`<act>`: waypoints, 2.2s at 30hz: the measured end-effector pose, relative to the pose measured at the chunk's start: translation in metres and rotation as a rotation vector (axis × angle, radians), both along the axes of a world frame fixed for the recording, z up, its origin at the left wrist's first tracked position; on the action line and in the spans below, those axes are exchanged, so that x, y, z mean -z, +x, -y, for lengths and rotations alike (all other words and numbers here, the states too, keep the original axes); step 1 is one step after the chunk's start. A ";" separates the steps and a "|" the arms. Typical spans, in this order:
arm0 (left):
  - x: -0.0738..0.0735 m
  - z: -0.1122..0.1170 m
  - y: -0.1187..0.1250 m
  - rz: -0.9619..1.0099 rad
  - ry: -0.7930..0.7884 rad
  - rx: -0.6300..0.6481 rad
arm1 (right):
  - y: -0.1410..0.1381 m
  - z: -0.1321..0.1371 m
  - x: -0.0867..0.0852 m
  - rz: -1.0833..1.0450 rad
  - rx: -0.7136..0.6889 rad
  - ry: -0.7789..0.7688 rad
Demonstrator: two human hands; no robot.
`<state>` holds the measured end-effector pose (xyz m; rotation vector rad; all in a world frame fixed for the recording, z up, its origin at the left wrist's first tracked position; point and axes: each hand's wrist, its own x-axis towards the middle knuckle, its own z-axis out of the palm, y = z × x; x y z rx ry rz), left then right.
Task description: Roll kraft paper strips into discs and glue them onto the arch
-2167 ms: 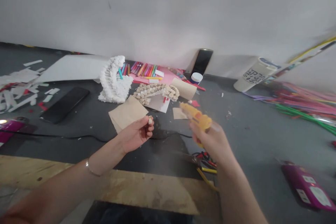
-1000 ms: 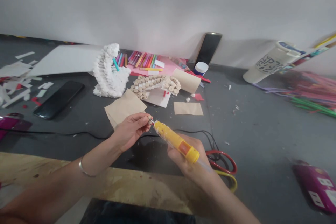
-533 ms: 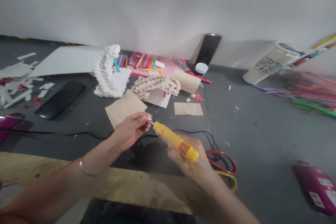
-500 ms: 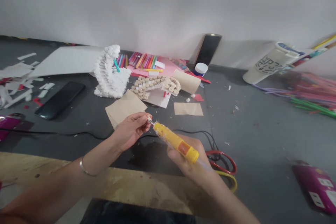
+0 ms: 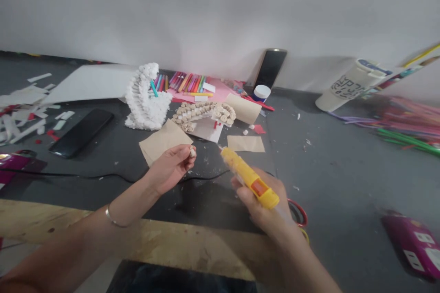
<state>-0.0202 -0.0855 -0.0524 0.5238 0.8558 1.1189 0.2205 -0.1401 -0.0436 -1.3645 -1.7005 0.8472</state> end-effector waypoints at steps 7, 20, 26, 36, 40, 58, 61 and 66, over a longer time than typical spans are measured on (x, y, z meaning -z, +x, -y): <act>0.000 0.000 0.001 -0.006 0.003 0.005 | 0.030 -0.026 -0.011 0.429 0.314 0.120; -0.008 0.004 0.001 0.119 -0.026 0.038 | 0.078 -0.065 0.018 0.937 0.221 -0.071; -0.008 0.005 0.002 0.217 -0.108 0.041 | 0.062 -0.046 -0.008 0.886 0.150 0.220; -0.010 0.012 0.008 0.254 -0.162 0.131 | -0.056 -0.024 -0.031 0.221 -0.076 0.298; -0.009 0.014 0.009 0.262 -0.171 0.169 | -0.061 -0.026 -0.025 0.127 -0.087 0.231; -0.006 0.017 0.013 0.084 0.067 0.228 | -0.055 -0.028 -0.013 0.159 -0.098 0.323; -0.007 0.017 0.012 0.082 0.092 0.234 | -0.054 -0.028 -0.012 0.150 -0.096 0.337; -0.007 0.016 0.011 0.078 0.099 0.235 | -0.054 -0.029 -0.010 0.154 -0.103 0.367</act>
